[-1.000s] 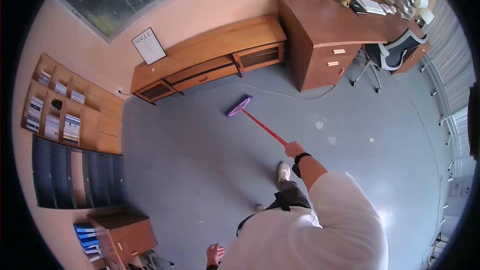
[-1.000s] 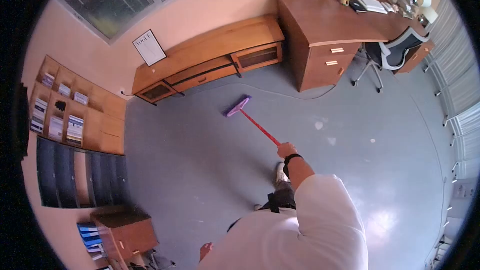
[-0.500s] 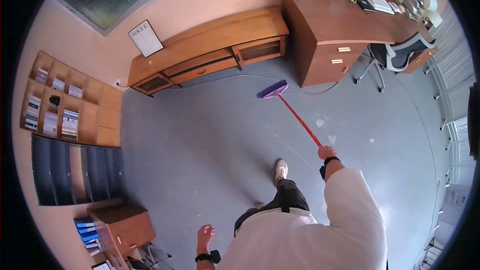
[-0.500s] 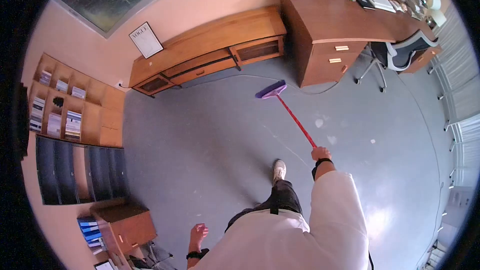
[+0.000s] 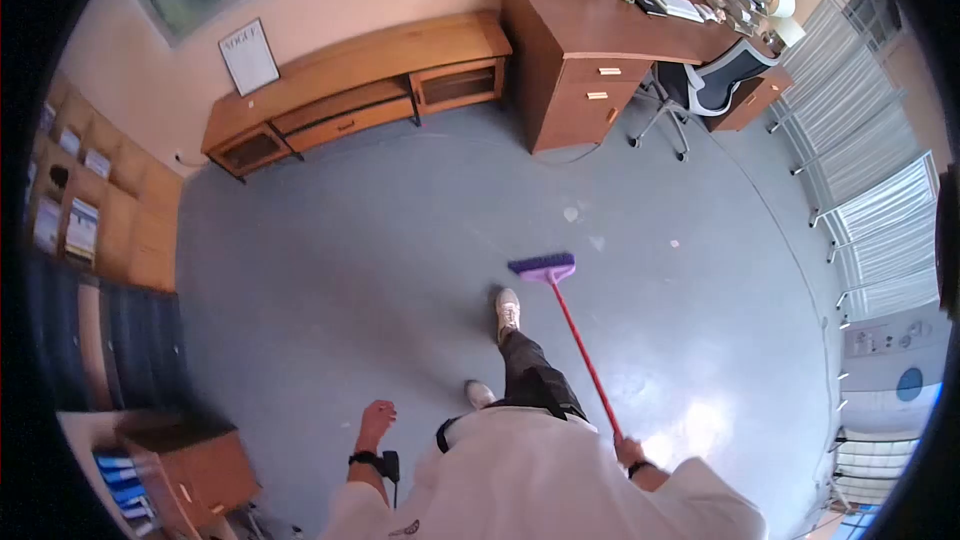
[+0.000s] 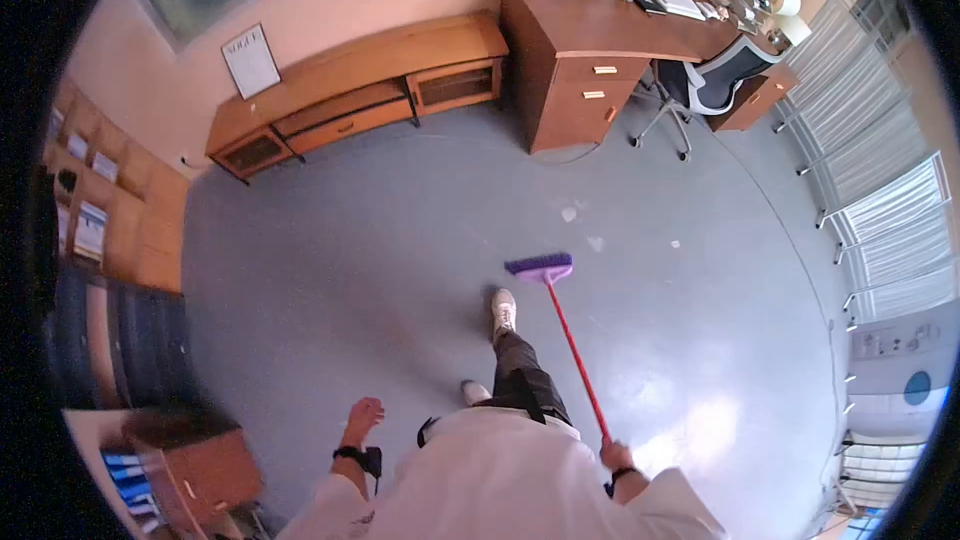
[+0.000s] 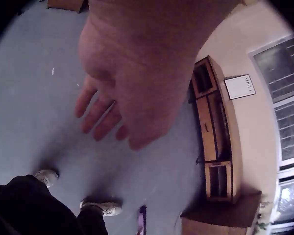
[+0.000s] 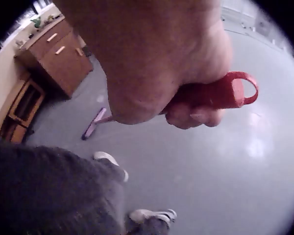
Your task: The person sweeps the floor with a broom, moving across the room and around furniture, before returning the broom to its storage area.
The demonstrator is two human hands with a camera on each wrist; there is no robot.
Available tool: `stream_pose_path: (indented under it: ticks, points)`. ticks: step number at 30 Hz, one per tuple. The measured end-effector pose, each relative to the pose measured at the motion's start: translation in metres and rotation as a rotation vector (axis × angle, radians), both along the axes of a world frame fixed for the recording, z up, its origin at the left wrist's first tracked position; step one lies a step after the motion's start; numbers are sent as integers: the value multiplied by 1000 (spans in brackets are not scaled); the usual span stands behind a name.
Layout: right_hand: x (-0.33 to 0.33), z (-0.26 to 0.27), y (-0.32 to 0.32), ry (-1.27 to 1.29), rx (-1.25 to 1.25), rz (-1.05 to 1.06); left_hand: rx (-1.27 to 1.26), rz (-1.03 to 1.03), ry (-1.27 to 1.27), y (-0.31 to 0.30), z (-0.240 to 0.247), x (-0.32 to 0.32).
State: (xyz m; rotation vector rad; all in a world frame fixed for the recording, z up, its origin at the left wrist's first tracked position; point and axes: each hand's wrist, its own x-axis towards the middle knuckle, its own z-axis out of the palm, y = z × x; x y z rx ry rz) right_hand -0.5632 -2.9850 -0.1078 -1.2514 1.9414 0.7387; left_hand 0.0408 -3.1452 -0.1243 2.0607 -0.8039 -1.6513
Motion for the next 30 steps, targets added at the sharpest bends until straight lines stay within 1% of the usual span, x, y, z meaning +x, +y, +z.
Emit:
stream_pose_path:
  ticks: [1, 3, 4, 5, 7, 9, 10, 11, 12, 13, 14, 15, 16, 17, 18, 19, 20, 21, 22, 23, 24, 25, 26, 27, 28, 29, 30]
  points:
    - [7, 40, 33, -57, -18, -37, -14, 51, 36, 15, -3, -4]
    - [-12, 35, 126, -27, -35, -194, 14, 90, 71, 30, 3, -13]
    - [-34, -15, 189, -5, -15, -90, 40, 110, 90, 36, 8, -13]
    - [-37, 2, 201, -8, 110, -168, 33, 107, 88, 44, 7, -14]
    - [-43, 20, 228, -67, -64, 95, 75, 80, 8, 59, 3, -18]
    - [-60, 12, 244, 33, -205, 218, 74, 121, 7, 80, 3, -17]
    - [-42, 73, 185, -14, -154, 32, 72, 165, 2, 91, 5, -15]
    - [-86, -21, 208, -50, -201, 189, 77, 173, -6, 102, 11, -17]
    - [-63, 35, 145, -71, -342, 74, 47, 242, 37, 113, 14, -19]
    - [-63, 13, 98, -56, -216, -263, 16, 309, 79, 122, 18, -19]
    - [-51, 8, 48, -86, -199, -276, 18, 310, 66, 134, 17, -18]
    - [-38, 5, 2, -147, -301, -226, -7, 284, 67, 143, 15, -18]
    - [-26, -3, -44, -219, -295, -258, -26, 260, 69, 157, 16, -19]
    - [-7, 5, -89, -276, -304, -229, -9, 268, 55, 173, 21, -21]
    - [11, 9, -128, -357, -480, 76, 1, 252, 42, 179, 30, -28]
    - [32, 15, -161, -442, -489, 94, 5, 241, 30, 184, 38, -35]
    - [50, 15, -183, -423, -614, 267, 18, 260, 15, 191, 48, -42]
    - [69, 26, -201, -441, -597, 274, -21, 221, -29, 199, 60, -51]
    - [88, 46, -216, -381, -345, 306, -63, 176, -74, 211, 71, -59]
    - [95, 55, -218, -316, -103, 332, -57, 180, -89, 224, 83, -67]
    - [87, 35, -202, -330, -102, 330, -58, 153, -116, 233, 95, -75]
    - [73, 6, -181, -285, -275, 468, -62, 127, -140, 239, 101, -82]
    - [55, -37, -157, -235, -445, 607, -59, 132, -146, 253, 103, -86]
    - [33, -97, -126, -325, -360, 471, -103, 119, -126, 276, 104, -88]
    - [13, -86, -75, -264, -551, 633, -148, 106, -104, 299, 102, -89]
    - [0, -84, -25, -184, -488, 579, -127, 115, -99, 326, 93, -81]
    - [-3, -43, 30, -148, -543, 360, -71, 50, -32, 366, 77, -69]
